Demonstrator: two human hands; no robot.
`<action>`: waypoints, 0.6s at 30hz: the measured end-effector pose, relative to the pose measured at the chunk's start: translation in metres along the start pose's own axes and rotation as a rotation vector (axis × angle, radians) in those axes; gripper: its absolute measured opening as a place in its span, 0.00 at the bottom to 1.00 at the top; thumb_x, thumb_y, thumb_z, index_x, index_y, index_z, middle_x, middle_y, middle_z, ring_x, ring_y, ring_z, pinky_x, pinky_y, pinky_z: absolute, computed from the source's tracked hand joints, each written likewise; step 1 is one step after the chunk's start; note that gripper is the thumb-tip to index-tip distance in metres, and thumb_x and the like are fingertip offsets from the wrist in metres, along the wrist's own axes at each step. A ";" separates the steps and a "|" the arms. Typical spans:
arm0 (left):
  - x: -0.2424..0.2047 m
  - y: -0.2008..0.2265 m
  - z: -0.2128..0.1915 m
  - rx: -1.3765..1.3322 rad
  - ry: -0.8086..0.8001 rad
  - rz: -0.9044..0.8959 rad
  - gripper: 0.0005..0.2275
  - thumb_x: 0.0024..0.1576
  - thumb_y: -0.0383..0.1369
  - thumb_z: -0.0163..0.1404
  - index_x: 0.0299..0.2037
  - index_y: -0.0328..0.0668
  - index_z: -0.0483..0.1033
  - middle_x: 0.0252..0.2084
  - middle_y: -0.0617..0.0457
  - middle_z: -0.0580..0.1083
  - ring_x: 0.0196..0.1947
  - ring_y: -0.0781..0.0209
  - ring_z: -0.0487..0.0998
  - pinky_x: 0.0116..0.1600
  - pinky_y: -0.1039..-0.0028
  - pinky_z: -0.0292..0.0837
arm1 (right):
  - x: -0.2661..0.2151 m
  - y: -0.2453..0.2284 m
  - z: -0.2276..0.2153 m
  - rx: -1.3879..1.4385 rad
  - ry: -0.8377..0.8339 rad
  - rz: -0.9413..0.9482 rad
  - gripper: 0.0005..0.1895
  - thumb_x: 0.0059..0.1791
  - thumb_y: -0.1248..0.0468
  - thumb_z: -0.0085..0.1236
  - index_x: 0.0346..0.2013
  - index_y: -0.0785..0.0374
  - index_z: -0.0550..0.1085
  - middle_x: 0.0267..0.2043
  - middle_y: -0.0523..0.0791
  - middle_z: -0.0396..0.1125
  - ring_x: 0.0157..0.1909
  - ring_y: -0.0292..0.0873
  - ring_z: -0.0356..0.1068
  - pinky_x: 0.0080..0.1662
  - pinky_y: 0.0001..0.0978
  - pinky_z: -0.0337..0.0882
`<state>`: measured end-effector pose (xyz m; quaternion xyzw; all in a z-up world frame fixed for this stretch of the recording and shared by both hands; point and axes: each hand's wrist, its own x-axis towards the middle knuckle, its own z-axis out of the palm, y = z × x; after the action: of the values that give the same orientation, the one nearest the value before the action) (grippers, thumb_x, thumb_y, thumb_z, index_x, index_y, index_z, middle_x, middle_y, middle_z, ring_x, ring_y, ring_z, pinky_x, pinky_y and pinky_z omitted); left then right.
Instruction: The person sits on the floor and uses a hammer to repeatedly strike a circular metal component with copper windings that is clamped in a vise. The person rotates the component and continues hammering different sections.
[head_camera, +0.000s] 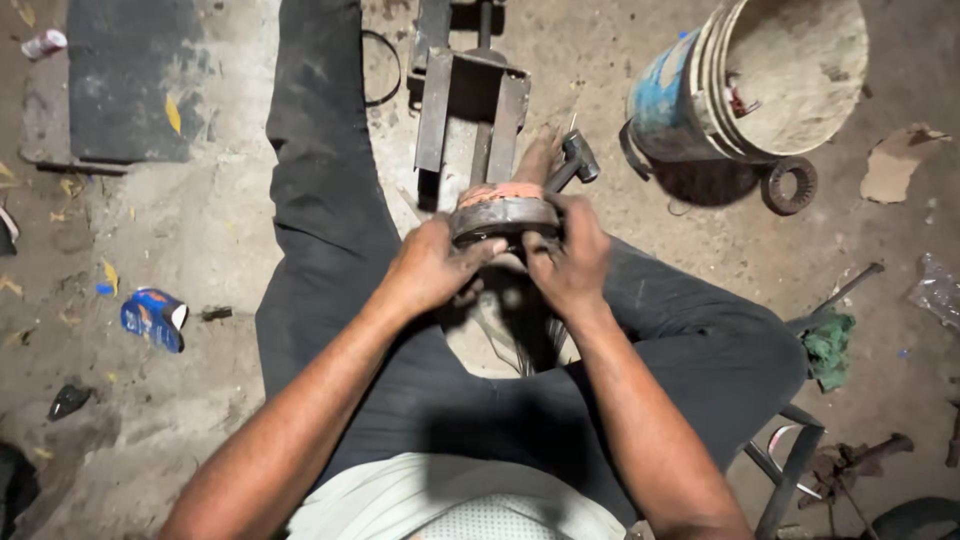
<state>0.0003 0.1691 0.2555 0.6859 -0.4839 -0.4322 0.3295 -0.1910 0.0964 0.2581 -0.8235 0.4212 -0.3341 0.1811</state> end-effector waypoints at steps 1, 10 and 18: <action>0.001 -0.001 -0.001 -0.063 -0.124 -0.152 0.19 0.55 0.45 0.60 0.39 0.33 0.79 0.26 0.43 0.80 0.27 0.53 0.83 0.35 0.64 0.79 | 0.001 0.004 0.005 0.010 -0.068 0.030 0.21 0.43 0.70 0.62 0.50 0.65 0.71 0.44 0.54 0.70 0.43 0.57 0.74 0.44 0.43 0.74; 0.106 -0.029 -0.054 0.171 -0.304 -0.239 0.39 0.60 0.64 0.36 0.16 0.32 0.81 0.16 0.45 0.77 0.18 0.54 0.79 0.34 0.63 0.78 | 0.085 0.055 0.070 -0.056 -0.285 0.125 0.16 0.49 0.57 0.65 0.43 0.67 0.75 0.40 0.58 0.72 0.44 0.65 0.72 0.44 0.54 0.71; 0.193 -0.053 -0.071 0.333 0.042 -0.106 0.32 0.59 0.60 0.49 0.25 0.30 0.80 0.26 0.33 0.76 0.31 0.36 0.81 0.43 0.51 0.74 | 0.124 0.063 0.109 -0.291 -0.311 0.182 0.21 0.50 0.52 0.66 0.44 0.68 0.75 0.28 0.60 0.72 0.32 0.67 0.73 0.35 0.59 0.70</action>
<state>0.1155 0.0053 0.1853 0.7644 -0.5049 -0.3486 0.1982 -0.0976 -0.0395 0.1935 -0.8412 0.5044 -0.1212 0.1528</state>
